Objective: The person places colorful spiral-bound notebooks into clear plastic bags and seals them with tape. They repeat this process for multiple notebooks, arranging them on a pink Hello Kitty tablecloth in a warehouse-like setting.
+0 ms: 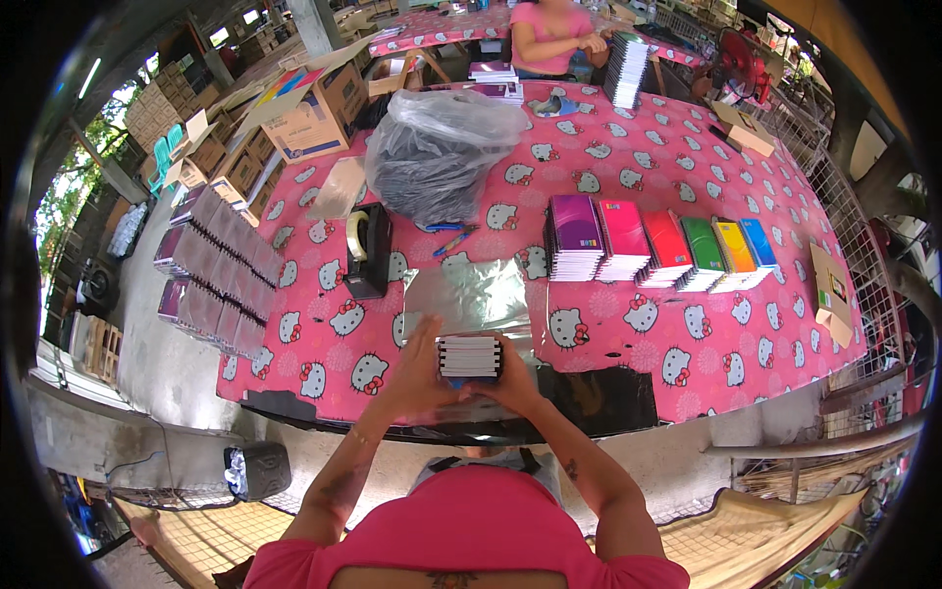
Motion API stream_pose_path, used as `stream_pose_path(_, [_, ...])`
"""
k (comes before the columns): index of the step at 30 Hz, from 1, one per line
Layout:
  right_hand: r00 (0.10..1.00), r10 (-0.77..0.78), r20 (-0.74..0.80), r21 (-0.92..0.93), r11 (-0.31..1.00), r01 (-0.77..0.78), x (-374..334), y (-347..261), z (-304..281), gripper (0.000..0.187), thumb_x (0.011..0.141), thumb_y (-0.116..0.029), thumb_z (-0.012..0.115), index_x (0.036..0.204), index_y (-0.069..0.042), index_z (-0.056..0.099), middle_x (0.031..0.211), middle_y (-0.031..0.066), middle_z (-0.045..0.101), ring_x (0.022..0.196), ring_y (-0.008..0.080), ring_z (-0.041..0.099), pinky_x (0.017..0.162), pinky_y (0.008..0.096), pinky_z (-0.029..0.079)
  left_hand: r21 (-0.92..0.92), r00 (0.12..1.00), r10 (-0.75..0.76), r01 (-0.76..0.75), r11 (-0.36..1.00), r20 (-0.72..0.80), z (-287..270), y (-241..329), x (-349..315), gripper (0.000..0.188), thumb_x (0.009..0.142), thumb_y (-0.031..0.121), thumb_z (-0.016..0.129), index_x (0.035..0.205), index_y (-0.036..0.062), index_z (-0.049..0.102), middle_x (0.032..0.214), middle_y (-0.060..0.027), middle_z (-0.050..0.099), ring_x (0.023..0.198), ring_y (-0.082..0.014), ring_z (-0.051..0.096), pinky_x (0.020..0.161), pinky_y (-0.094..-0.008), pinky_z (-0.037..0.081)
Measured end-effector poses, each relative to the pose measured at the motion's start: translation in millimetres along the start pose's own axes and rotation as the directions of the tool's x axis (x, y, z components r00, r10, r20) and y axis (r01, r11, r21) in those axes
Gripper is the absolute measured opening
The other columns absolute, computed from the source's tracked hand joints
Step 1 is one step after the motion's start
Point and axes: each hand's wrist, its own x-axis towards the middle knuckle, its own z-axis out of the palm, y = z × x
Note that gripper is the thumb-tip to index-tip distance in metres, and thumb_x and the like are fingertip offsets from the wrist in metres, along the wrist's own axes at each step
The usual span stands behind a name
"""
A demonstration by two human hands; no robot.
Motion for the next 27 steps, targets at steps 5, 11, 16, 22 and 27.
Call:
stream_pose_path(5, [0.999,0.01,0.035,0.01,1.0,-0.01,1.2,-4.4,-0.7,0.089,0.067,-0.011,0.088,0.14,-0.006,0.036,0.124,0.0143,0.058,0.114,0.0272,0.059,0.096,0.0385,0.049,0.405,0.988,0.142,-0.154,0.901,0.059,16.6,39.4,-1.6,0.103,0.081,0.058,0.069,0.15,-0.0051,0.026,0.155,-0.0269,0.029,0.148,-0.0418,0.022,0.118,-0.0538,0.018])
stream_pose_path(11, [0.993,0.032,0.116,-0.125,0.992,-0.017,9.8,-7.1,-13.4,0.094,0.065,-0.024,0.091,0.138,-0.004,0.037,0.121,0.017,0.059,0.113,0.0292,0.06,0.094,0.0389,0.049,0.452,0.985,0.081,-0.141,0.881,0.15,20.1,34.4,12.9,0.095,0.078,0.056,0.072,0.142,-0.0056,0.038,0.144,-0.025,0.044,0.137,-0.0397,0.04,0.113,-0.0545,0.027])
stream_pose_path(16, [0.975,-0.001,0.222,-0.053,0.999,0.013,13.9,-24.7,-22.6,0.1,0.064,-0.023,0.091,0.144,-0.008,0.034,0.13,0.0193,0.054,0.12,0.0339,0.056,0.1,0.0407,0.045,0.307,0.979,0.073,-0.13,0.943,0.19,18.5,8.7,27.3,0.085,0.071,0.054,0.079,0.125,-0.0048,0.05,0.114,-0.0189,0.061,0.108,-0.0381,0.06,0.099,-0.0486,0.045])
stream_pose_path(22, [0.975,-0.004,0.224,-0.705,0.69,0.165,15.9,22.4,-67.9,0.105,0.067,-0.055,0.082,0.149,-0.01,0.036,0.157,0.011,0.033,0.146,0.0344,0.027,0.115,0.0599,0.021,-0.489,0.637,-0.756,0.617,0.617,-0.15,35.6,-42.0,20.9,0.077,0.074,0.059,0.079,0.105,-0.0094,0.063,0.094,-0.0238,0.069,0.089,-0.0364,0.069,0.083,-0.0452,0.054])
stream_pose_path(27, [0.961,0.124,0.248,-0.824,0.549,0.142,18.5,26.5,-76.6,0.112,0.065,-0.068,0.075,0.152,-0.011,0.034,0.162,0.0119,0.023,0.151,0.0337,0.012,0.116,0.0653,0.011,-0.34,0.501,-0.864,0.807,0.484,-0.042,77.4,-76.8,34.4,0.09,0.074,0.077,0.064,0.1,-0.0094,0.068,0.091,-0.0258,0.07,0.092,-0.0373,0.07,0.083,-0.045,0.053])
